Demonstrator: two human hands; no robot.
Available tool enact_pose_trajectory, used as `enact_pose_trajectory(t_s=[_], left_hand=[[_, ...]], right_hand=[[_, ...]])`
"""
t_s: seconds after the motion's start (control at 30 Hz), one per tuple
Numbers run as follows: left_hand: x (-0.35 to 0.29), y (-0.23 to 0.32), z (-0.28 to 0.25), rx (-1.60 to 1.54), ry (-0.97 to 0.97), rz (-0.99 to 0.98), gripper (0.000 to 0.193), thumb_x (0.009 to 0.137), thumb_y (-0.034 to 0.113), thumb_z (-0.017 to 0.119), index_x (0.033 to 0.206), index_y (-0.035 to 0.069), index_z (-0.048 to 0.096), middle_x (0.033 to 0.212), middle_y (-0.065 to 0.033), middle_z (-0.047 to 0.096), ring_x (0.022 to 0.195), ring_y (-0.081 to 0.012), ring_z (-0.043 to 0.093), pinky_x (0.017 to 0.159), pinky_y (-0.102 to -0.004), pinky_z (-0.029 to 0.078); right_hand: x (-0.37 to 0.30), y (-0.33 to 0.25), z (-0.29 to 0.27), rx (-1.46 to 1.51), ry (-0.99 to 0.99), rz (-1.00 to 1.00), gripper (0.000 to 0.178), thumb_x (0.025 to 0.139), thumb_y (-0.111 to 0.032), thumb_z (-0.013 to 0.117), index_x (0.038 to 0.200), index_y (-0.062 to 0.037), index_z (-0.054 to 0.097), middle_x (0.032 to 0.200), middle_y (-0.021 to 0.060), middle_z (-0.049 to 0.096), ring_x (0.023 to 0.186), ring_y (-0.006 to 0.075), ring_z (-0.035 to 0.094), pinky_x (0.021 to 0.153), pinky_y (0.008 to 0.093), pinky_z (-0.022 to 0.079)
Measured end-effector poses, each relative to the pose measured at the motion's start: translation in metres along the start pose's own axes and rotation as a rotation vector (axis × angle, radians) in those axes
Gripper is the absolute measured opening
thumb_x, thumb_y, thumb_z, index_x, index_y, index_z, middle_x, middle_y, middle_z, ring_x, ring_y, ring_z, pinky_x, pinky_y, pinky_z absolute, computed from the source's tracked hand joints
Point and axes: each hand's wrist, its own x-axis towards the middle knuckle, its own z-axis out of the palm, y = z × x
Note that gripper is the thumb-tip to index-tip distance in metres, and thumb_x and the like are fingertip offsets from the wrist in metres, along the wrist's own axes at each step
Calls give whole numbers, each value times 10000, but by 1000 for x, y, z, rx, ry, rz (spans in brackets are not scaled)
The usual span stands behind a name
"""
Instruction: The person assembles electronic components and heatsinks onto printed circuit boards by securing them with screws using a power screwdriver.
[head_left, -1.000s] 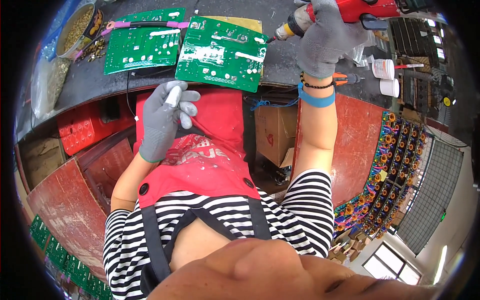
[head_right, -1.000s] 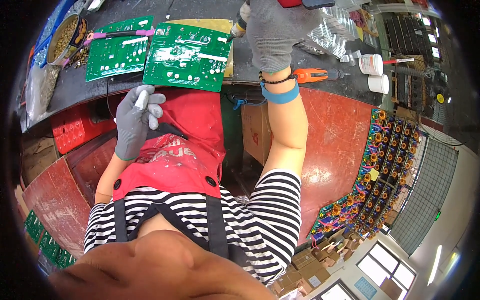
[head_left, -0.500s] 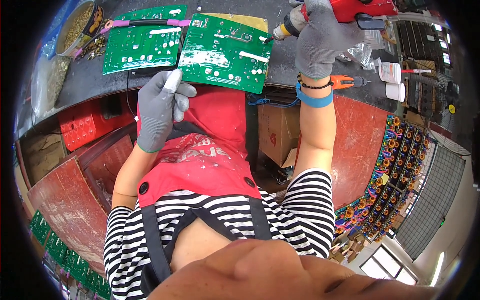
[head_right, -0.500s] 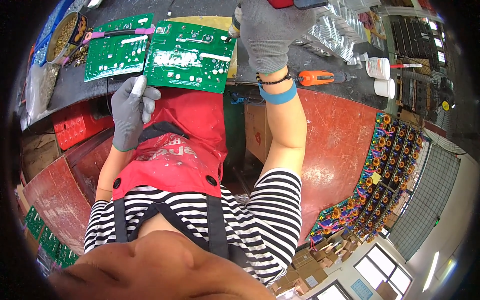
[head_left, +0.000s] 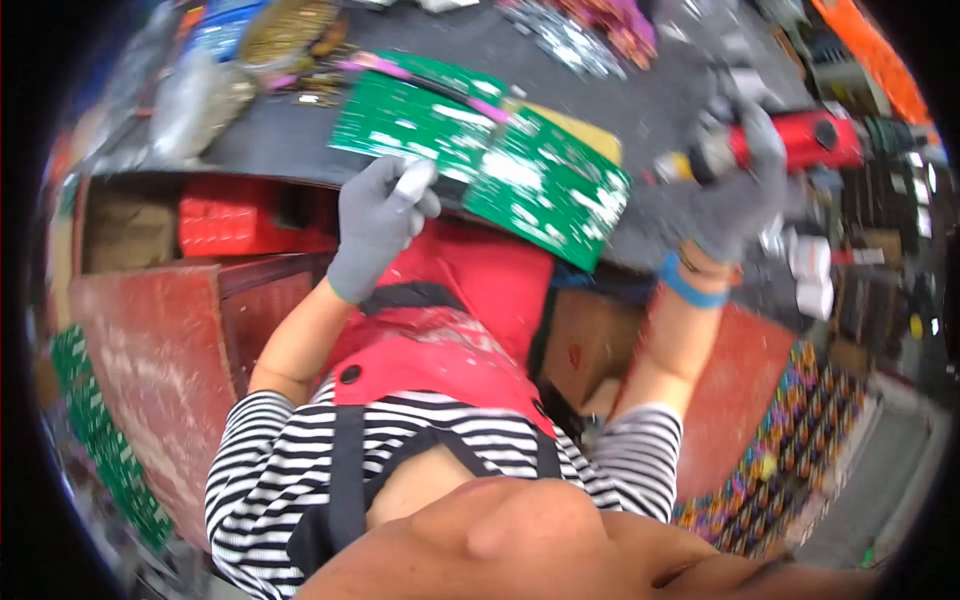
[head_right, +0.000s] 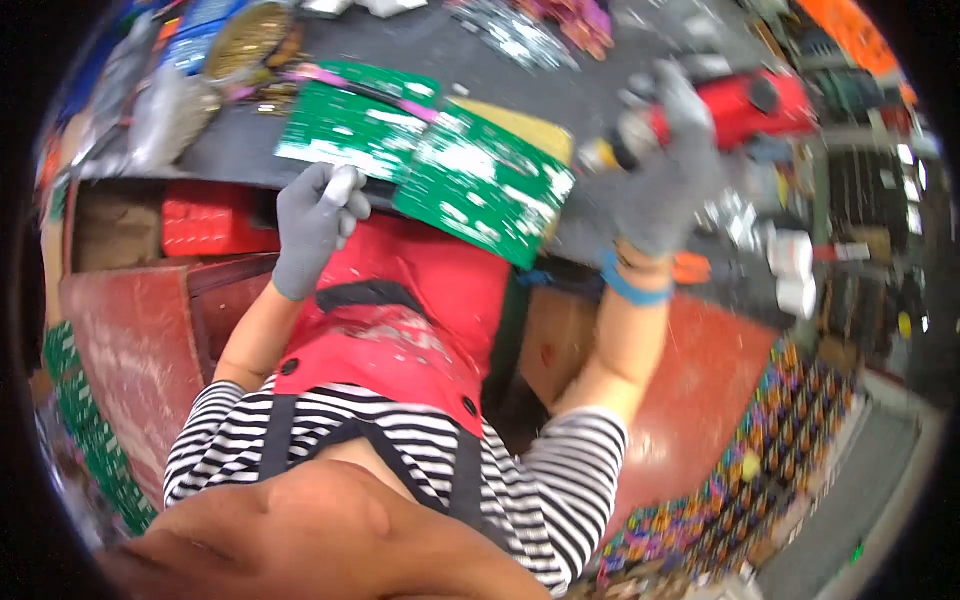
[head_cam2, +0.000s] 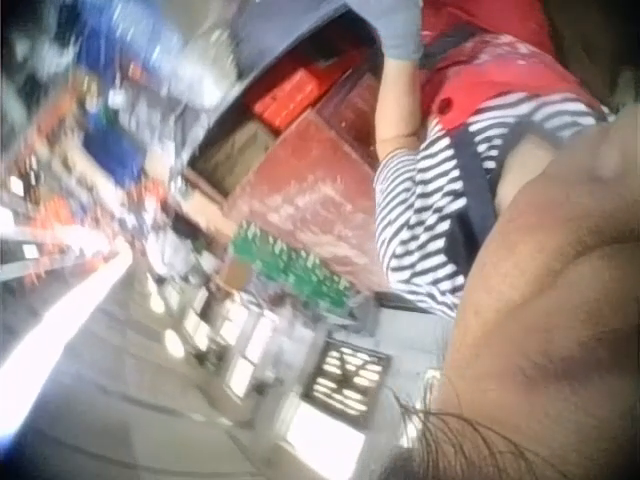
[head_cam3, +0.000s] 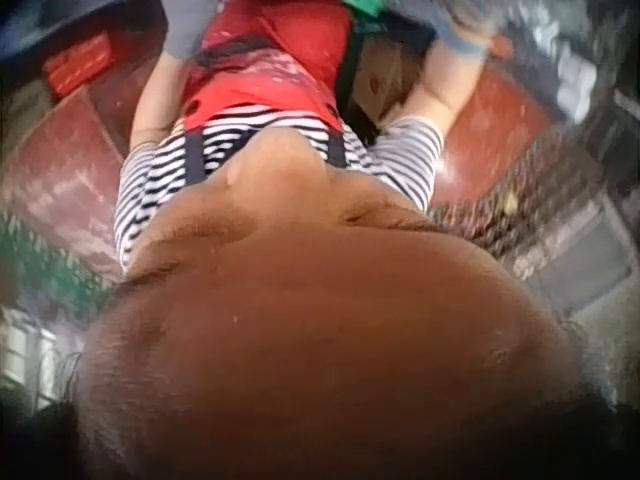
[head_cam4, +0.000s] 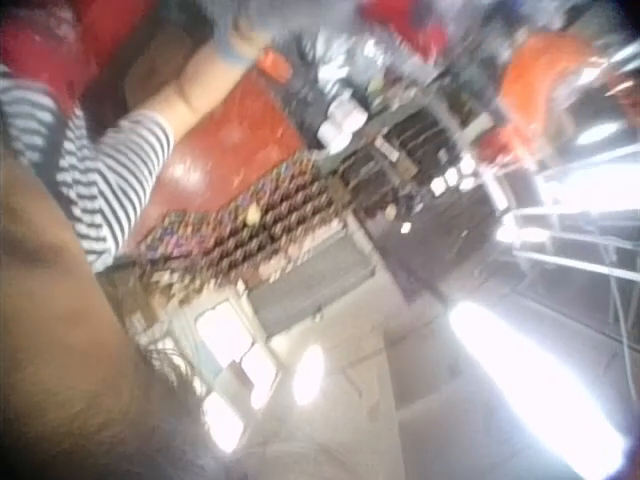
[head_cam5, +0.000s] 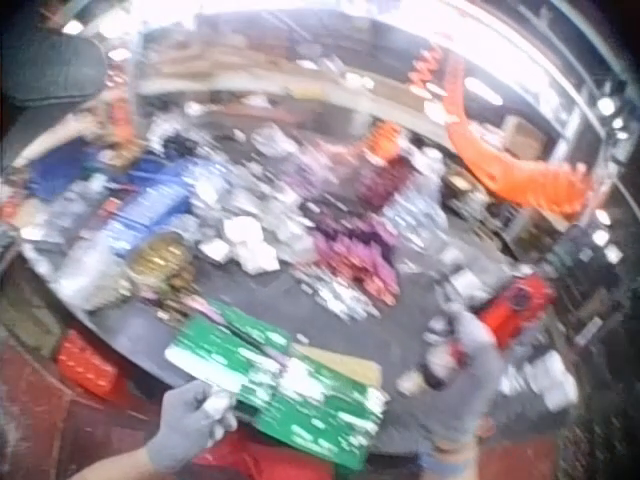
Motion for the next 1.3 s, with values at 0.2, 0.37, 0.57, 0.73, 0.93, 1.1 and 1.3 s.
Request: enact_pose_trajectory(t_s=[0.2, 0.37, 0.57, 0.73, 0.93, 1.1, 1.3], left_hand=[[142, 90, -78, -1, 453, 615, 158, 888, 163, 681, 905, 13, 731, 633, 16, 607, 500, -24, 485, 444, -197, 361], [318, 114, -181, 563, 475, 416, 221, 884, 219, 658, 948, 26, 745, 808, -93, 729, 683, -172, 695, 664, -310, 544], [391, 109, -183, 1489, 223, 343, 381, 917, 274, 592, 1229, 61, 638, 1121, -191, 686, 992, -334, 680, 889, -420, 520], [369, 133, -154, 1467, 178, 422, 428, 942, 313, 517, 1300, 81, 552, 1177, -213, 647, 1046, -388, 637, 920, -474, 487], [208, 123, -145, 1130, 216, 442, 321, 891, 278, 565, 707, 46, 689, 730, -165, 690, 693, -289, 700, 625, -425, 512], [141, 15, -100, 451, -193, 114, 439, 878, 505, 644, 1041, 109, 742, 920, -106, 732, 844, -242, 687, 777, -376, 520], [120, 10, -54, 312, -227, 388, 375, 775, 275, 793, 1059, 47, 702, 886, -65, 724, 797, -146, 678, 742, -329, 546]], right_hand=[[19, -14, 46, -251, -193, -136, 256, 902, -151, 592, 1039, 65, 584, 909, 130, 661, 751, 180, 654, 688, 304, 539], [35, 17, 69, -304, -328, -93, 259, 953, -202, 589, 1082, 22, 575, 961, 90, 661, 833, 135, 635, 764, 285, 511], [9, 17, 68, -744, -392, -17, 362, 902, -284, 672, 1072, 25, 593, 946, 81, 669, 846, 164, 634, 795, 308, 498], [-45, 50, 49, -1466, -772, -191, 821, 713, -536, 787, 1266, 15, 531, 1217, 231, 605, 1145, 406, 576, 971, 449, 455], [-33, 56, 107, -1580, -1153, -174, 484, 765, -437, 718, 1054, -63, 616, 1038, 177, 648, 1017, 373, 605, 875, 453, 487], [-9, 67, 82, -1307, -1232, -64, 456, 764, -413, 745, 1021, -53, 635, 925, 186, 665, 916, 368, 640, 796, 459, 491], [-26, 43, 42, -909, -1113, 49, 180, 852, -141, 668, 830, 20, 593, 678, 19, 498, 684, 87, 431, 600, 289, 385]])
